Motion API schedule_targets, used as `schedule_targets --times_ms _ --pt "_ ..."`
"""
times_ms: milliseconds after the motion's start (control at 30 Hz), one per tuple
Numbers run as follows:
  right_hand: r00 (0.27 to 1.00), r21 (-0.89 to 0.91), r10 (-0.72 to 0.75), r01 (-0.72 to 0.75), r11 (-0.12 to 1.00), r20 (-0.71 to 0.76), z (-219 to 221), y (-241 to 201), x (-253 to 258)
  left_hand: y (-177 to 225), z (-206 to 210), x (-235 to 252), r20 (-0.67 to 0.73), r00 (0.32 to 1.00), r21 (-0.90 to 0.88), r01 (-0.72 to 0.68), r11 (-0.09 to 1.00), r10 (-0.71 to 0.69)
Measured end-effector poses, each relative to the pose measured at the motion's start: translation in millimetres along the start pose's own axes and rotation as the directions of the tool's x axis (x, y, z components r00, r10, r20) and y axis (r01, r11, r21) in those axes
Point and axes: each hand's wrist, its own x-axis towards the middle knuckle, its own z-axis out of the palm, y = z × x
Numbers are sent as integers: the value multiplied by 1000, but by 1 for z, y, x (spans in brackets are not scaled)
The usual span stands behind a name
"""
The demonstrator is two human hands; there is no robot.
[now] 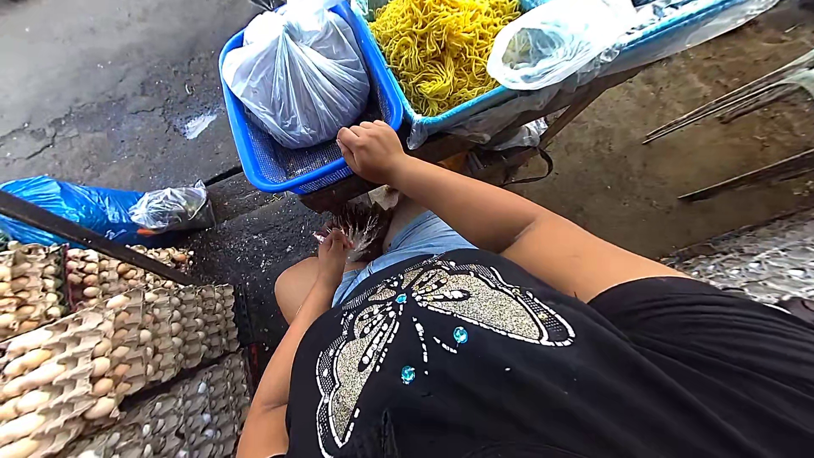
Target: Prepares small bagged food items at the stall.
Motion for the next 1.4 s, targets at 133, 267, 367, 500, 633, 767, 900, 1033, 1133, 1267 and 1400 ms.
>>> schedule_targets --times_ms 133,267,367,500,633,767,900,1033,1133,1267,1400 --pt "1000 4 0 0 1000 20 -1 1 1 22 -11 -19 -70 984 -125 -174 977 166" --pt "1000 3 1 -1 1000 19 -1 2 2 62 -21 -37 -86 941 -193 -337 921 327" --pt "999 29 15 -17 999 51 -6 0 2 104 -34 -48 -176 891 -201 -449 871 419" --pt "996 46 17 -21 999 91 -9 0 2 147 -67 -61 -379 788 -194 -580 791 485" --pt "981 58 44 -56 997 188 -19 -2 3 178 -104 -66 -589 715 -284 -620 731 377" --pt "952 80 55 -83 993 301 -30 -6 10 179 -130 -63 -644 709 -363 -613 702 286" --pt "881 87 90 -147 985 465 -43 -8 24 163 -155 -46 -676 693 -317 -581 750 251" --pt "820 47 110 -164 985 562 -50 -14 46 142 -190 -27 -671 677 -195 -555 809 303" --pt "911 118 -21 -31 993 413 -48 -15 65 117 -204 1 -623 725 -82 -436 896 295" --pt "923 320 -240 140 937 301 -48 -56 124 120 -213 27 -563 821 20 -102 995 96" --pt "877 595 -433 238 768 208 -46 -110 177 155 -233 21 -482 865 -42 -180 983 138"
